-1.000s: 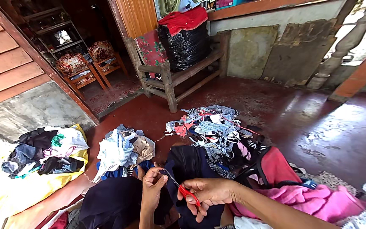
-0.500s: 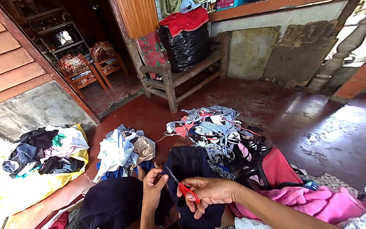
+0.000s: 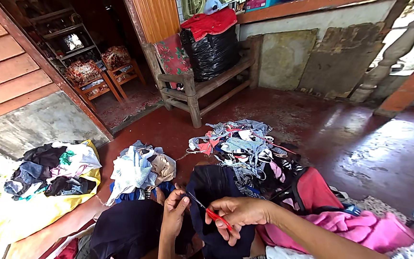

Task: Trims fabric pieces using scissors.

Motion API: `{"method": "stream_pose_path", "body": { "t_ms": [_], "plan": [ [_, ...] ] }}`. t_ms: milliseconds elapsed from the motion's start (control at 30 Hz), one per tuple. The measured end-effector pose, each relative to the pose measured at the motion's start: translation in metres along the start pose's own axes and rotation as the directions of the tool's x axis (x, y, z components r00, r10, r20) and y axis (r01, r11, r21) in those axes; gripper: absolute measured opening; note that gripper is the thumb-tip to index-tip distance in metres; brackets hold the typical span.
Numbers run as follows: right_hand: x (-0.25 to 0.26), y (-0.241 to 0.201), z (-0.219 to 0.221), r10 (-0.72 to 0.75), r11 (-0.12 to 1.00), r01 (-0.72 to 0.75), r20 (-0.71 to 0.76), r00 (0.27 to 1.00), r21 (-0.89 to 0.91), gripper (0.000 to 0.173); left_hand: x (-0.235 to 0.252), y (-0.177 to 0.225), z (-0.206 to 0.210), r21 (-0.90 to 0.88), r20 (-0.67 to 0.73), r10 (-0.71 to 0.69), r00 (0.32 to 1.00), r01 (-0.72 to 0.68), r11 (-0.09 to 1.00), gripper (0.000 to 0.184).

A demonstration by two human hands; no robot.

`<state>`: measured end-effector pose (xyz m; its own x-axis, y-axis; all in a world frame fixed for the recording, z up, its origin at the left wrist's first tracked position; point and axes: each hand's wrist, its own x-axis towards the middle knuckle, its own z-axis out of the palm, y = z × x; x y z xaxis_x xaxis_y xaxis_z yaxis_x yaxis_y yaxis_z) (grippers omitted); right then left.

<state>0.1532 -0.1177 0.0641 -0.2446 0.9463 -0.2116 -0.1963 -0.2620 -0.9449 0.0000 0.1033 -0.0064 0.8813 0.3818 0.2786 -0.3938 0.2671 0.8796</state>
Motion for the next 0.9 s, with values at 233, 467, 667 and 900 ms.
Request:
{"method": "stream_pose_path", "body": {
  "t_ms": [233,467,667,900],
  "plan": [
    [-0.003,-0.003,0.002,0.02,0.999,-0.023,0.113,0.993,0.026,0.036,-0.003,0.0,0.0,-0.374,0.082,-0.069,0.994,0.095,0.922,0.018],
    [0.0,0.004,0.006,0.02,0.996,-0.03,0.119,0.993,0.079,0.034,-0.005,-0.001,-0.001,-0.345,0.137,-0.064,0.989,0.108,0.932,0.019],
    [0.001,0.005,0.007,0.007,0.995,-0.017,0.097,0.995,0.101,0.039,-0.002,-0.002,-0.005,-0.113,0.158,-0.026,0.987,0.044,0.993,0.03],
    [0.003,0.008,0.003,0.002,0.996,-0.009,0.066,0.998,0.092,0.038,0.0,-0.001,-0.002,0.052,0.052,0.005,0.999,-0.008,0.999,0.025]
  ]
}}
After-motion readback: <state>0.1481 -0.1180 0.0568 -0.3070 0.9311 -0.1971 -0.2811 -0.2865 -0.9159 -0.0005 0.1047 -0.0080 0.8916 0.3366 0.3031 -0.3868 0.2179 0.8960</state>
